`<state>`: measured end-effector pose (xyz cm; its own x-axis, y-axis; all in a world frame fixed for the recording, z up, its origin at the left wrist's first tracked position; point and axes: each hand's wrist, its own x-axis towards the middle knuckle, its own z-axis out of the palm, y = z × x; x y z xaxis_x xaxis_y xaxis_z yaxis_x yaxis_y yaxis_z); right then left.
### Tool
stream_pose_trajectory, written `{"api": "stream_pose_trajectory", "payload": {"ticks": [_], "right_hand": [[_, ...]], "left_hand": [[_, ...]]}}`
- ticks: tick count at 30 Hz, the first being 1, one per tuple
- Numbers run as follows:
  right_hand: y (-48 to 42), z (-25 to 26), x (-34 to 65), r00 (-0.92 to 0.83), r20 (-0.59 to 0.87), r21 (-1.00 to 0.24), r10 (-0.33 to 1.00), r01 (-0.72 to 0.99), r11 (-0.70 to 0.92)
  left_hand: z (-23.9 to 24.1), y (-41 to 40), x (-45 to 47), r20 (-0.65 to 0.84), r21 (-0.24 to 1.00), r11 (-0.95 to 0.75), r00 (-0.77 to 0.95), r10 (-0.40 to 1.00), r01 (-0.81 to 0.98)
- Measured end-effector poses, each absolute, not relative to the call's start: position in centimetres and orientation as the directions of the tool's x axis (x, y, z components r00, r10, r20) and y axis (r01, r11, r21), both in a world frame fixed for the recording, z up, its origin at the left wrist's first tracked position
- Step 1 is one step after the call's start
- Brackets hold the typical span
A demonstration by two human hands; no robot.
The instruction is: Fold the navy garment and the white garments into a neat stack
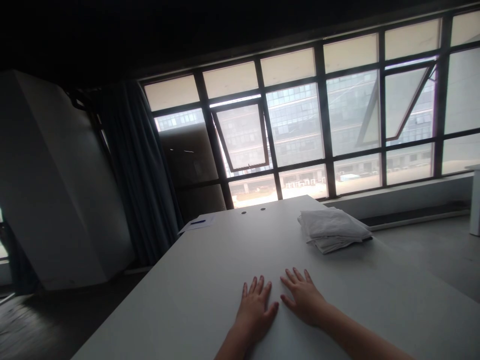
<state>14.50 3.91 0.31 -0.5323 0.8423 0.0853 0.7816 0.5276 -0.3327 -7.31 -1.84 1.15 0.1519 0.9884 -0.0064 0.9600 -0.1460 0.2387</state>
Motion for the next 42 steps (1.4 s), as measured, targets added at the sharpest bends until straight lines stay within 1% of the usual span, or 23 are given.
{"api": "stream_pose_trajectory", "payload": {"ticks": [15,25,31,38,42], "right_hand": [[4.2,-0.1,14.4,-0.531,0.081,-0.349,0.844,0.778,0.523],[4.2,-0.1,14.5,-0.532,0.083,-0.341,0.843,0.779,0.526],[4.1,0.1,14.5,-0.531,0.078,-0.342,0.843,0.781,0.523],[4.0,0.2,14.5,-0.531,0.080,-0.349,0.844,0.778,0.523],[4.1,0.1,14.5,-0.531,0.079,-0.348,0.844,0.778,0.522]], "left_hand": [[1.8,-2.1,-7.0,-0.041,0.215,-0.130,0.142,0.989,0.968],[1.4,-2.0,-7.1,-0.021,0.236,-0.141,0.150,0.988,0.961],[1.5,-2.0,-7.1,-0.021,0.223,-0.143,0.152,0.988,0.964],[2.1,-2.2,-6.9,-0.064,0.206,-0.122,0.138,0.988,0.971],[2.2,-2.2,-6.8,-0.062,0.203,-0.125,0.140,0.988,0.971]]}}
